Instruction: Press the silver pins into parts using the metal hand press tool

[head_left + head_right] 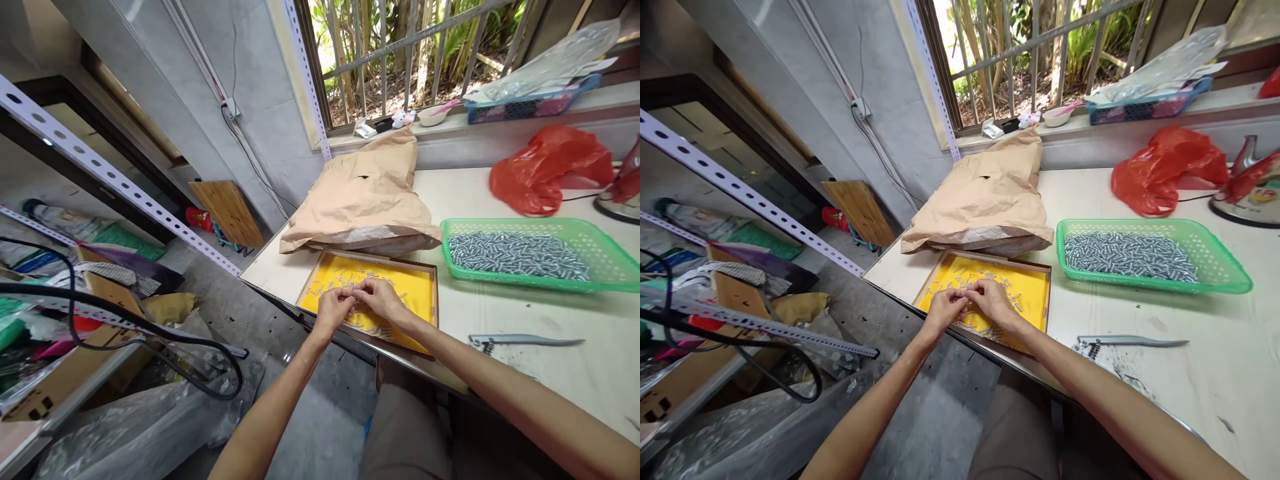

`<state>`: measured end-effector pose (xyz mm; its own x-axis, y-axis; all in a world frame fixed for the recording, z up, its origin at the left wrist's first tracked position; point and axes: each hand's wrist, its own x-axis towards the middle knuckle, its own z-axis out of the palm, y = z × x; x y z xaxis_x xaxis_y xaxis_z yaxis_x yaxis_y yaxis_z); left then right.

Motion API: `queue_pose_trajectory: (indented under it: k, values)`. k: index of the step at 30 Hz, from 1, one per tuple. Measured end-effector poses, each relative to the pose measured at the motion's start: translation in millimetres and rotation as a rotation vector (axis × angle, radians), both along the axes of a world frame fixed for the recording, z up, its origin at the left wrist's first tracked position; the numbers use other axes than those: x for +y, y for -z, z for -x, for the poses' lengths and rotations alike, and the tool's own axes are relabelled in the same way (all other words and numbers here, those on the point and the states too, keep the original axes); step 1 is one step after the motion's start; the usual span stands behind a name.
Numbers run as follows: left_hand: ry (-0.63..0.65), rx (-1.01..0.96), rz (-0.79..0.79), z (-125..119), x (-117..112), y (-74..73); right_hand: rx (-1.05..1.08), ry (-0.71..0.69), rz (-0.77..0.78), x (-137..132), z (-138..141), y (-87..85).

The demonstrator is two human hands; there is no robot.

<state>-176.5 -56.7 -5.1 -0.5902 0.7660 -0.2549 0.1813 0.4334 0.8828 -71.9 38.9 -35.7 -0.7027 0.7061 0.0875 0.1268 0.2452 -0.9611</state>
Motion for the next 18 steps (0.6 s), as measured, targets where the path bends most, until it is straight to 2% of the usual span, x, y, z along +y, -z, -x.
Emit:
queue_pose_trajectory:
  k: [2, 4, 8, 11, 14, 18]
  values:
    - [0.026, -0.001, -0.012, 2, 0, -6.9, -0.030, -0.016, -0.094, 2, 0, -12.2]
    - [0.076, 0.083, -0.043, 4, 3, -18.5, -0.040, -0.026, -0.172, 6, 0, -29.0]
    - [0.132, 0.340, -0.107, 9, 15, -52.4, -0.024, -0.040, -0.302, 21, 0, -69.0]
    - [0.163, 0.404, -0.138, 12, 24, -77.5, -0.017, -0.058, -0.390, 32, -4, -95.1]
    - [0.197, 0.285, -0.183, 12, 27, -92.1, 0.005, -0.109, -0.424, 37, -9, -109.9]
    - [0.193, 0.003, -0.165, 13, 22, -90.9, 0.013, -0.165, -0.392, 34, -13, -108.2]
